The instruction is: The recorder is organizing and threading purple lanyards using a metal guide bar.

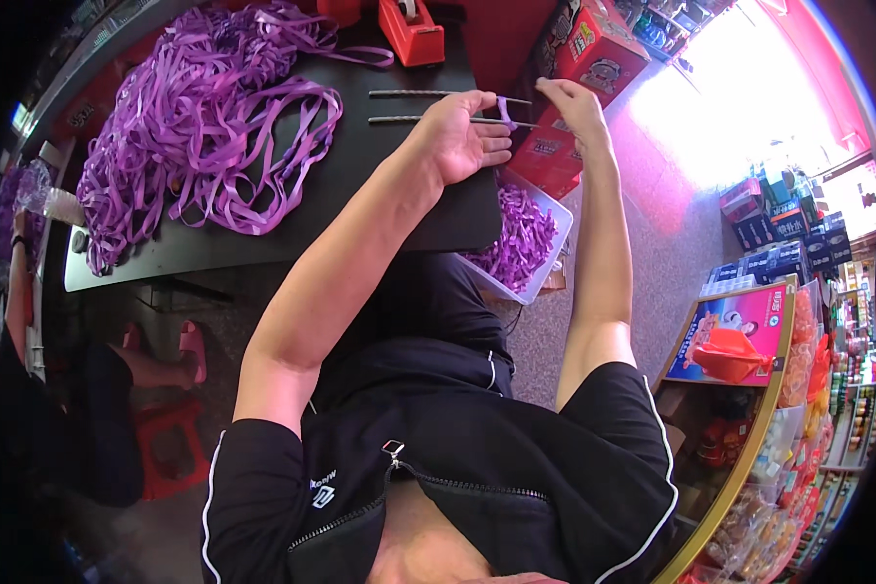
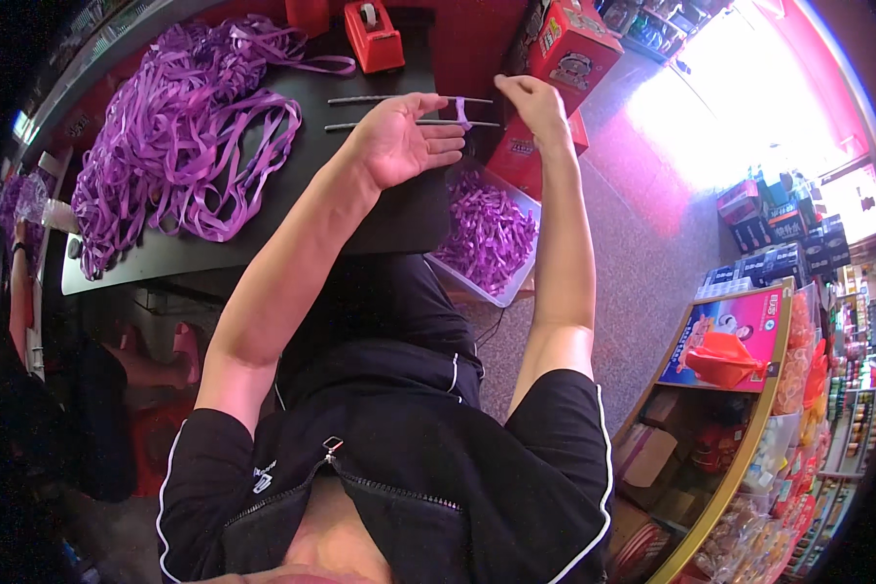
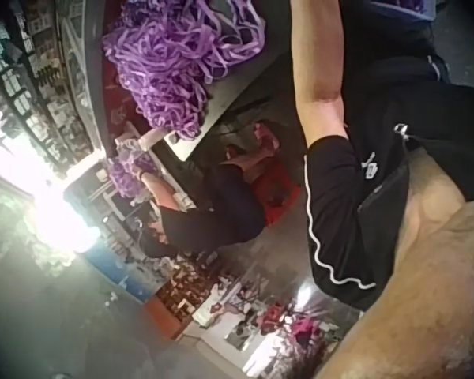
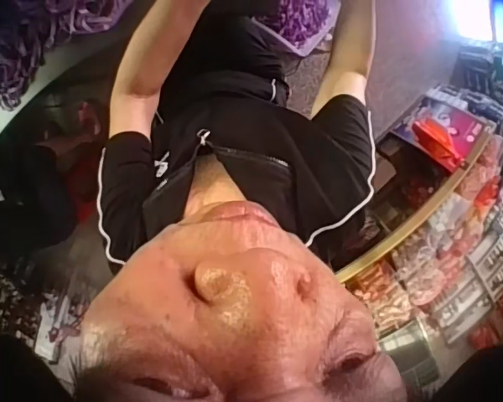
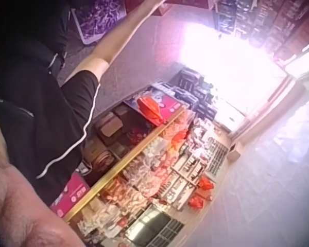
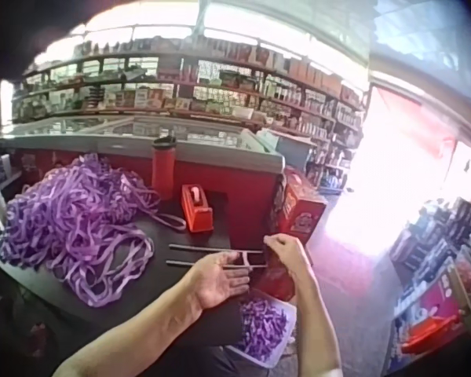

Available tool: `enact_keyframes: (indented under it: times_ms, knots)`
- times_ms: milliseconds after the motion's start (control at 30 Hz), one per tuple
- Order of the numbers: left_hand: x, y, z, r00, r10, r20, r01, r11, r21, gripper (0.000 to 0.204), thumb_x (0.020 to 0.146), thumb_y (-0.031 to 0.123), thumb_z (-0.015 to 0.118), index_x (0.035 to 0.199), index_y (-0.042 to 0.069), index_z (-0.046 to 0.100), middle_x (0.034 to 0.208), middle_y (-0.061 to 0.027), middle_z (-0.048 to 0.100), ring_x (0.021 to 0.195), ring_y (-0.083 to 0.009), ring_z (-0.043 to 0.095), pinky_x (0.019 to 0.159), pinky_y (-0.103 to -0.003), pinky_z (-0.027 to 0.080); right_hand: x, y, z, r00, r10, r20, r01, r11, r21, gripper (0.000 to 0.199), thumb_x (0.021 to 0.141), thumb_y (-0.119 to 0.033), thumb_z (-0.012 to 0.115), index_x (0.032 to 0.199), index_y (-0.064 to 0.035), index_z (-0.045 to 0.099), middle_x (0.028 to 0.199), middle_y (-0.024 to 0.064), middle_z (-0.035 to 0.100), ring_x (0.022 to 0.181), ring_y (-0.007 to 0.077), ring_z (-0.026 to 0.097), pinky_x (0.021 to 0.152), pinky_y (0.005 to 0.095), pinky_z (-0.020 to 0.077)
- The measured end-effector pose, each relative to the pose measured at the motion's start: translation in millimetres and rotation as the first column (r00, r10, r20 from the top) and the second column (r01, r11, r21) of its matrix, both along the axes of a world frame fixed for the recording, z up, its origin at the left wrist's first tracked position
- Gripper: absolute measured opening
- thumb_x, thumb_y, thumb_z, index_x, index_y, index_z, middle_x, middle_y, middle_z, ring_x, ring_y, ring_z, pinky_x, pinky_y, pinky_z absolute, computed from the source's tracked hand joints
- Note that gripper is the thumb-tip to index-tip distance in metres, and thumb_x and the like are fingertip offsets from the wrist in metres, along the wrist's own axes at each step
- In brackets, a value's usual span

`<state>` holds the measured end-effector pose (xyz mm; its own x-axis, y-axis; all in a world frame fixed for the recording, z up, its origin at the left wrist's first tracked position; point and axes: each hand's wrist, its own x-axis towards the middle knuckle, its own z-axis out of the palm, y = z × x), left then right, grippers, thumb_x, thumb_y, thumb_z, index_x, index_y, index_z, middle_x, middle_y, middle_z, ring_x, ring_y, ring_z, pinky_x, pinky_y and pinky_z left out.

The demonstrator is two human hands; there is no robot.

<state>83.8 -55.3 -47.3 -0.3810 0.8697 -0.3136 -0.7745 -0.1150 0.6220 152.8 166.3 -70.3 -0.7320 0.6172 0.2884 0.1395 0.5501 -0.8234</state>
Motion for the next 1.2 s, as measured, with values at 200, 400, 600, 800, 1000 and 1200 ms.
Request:
enact_keyframes:
  times_ms: [200,400,600,800,1000,1200]
  knots:
    - [-2.9,-8.6,25.1,0.66,-0.063,-0.748,-0.025,0.994,-0.106,0.033,0.091,0.023,0.052,0.118,0.004,0.053,0.114,-0.0144,0.056,0.102,-0.0241,0.057,0.09,-0.038,0.044,-26.8,2.7,-6.2,0.899,0.432,0.077,-0.308,0.746,-0.59,0.031,0.082,-0.025,0.068,0.104,-0.0042,0.063,0.091,0.0059,0.068,0.078,0.0107,0.064,0.071,0.0243,0.0489]
    - [-43.1,-19.8,-24.7,-0.37,-0.119,-0.921,-0.394,0.918,0.04,0.037,0.087,0.024,0.057,0.119,0.005,0.054,0.122,-0.017,0.051,0.118,-0.03,0.047,0.099,-0.042,0.035,-31.2,-6.2,-10.5,0.89,0.45,0.078,-0.257,0.635,-0.729,0.024,0.083,-0.021,0.066,0.103,-0.0092,0.063,0.093,0.0035,0.069,0.078,0.009,0.065,0.068,0.0254,0.0504]
    - [-44.6,-16.1,-47.4,-0.429,-0.217,-0.877,-0.429,0.903,-0.014,0.047,0.09,0.036,0.05,0.128,0.008,0.046,0.135,-0.0177,0.042,0.133,-0.0332,0.03,0.11,-0.047,0.018,-21.7,-0.8,-12.0,0.903,0.419,0.092,-0.239,0.668,-0.705,0.027,0.083,-0.029,0.066,0.103,-0.011,0.063,0.091,0.0025,0.069,0.078,0.0083,0.065,0.062,0.0225,0.0464]
    - [-43.8,-13.8,-46.4,-0.51,-0.251,-0.823,-0.455,0.89,0.011,0.052,0.091,0.04,0.047,0.133,0.01,0.041,0.14,-0.018,0.038,0.135,-0.034,0.027,0.111,-0.048,0.016,7.3,-11.0,-4.3,0.908,0.304,0.289,-0.039,0.748,-0.663,0.039,0.082,-0.047,0.064,0.099,-0.0112,0.065,0.09,0.0011,0.069,0.08,0.0089,0.064,0.06,0.0229,0.0366]
    - [-42.4,-14.5,-44.5,-0.54,-0.36,-0.761,-0.467,0.88,-0.085,0.052,0.092,0.041,0.044,0.135,0.012,0.042,0.14,-0.0181,0.038,0.134,-0.0354,0.028,0.11,-0.049,0.018,11.6,-30.3,-9.5,0.901,0.4,0.17,-0.193,0.719,-0.668,0.023,0.08,-0.033,0.069,0.09,-0.0118,0.068,0.083,-0.0017,0.068,0.076,0.0072,0.063,0.066,0.0231,0.0374]
    - [-39.6,-14.3,-42.6,-0.535,-0.35,-0.769,-0.456,0.886,-0.086,0.049,0.093,0.041,0.042,0.133,0.013,0.044,0.14,-0.0177,0.039,0.133,-0.0345,0.03,0.109,-0.051,0.019,13.1,-4.8,-26.1,0.887,0.456,0.071,-0.281,0.657,-0.7,0.02,0.08,-0.027,0.068,0.089,-0.0092,0.069,0.082,0.0001,0.068,0.074,0.0082,0.063,0.062,0.0231,0.0399]
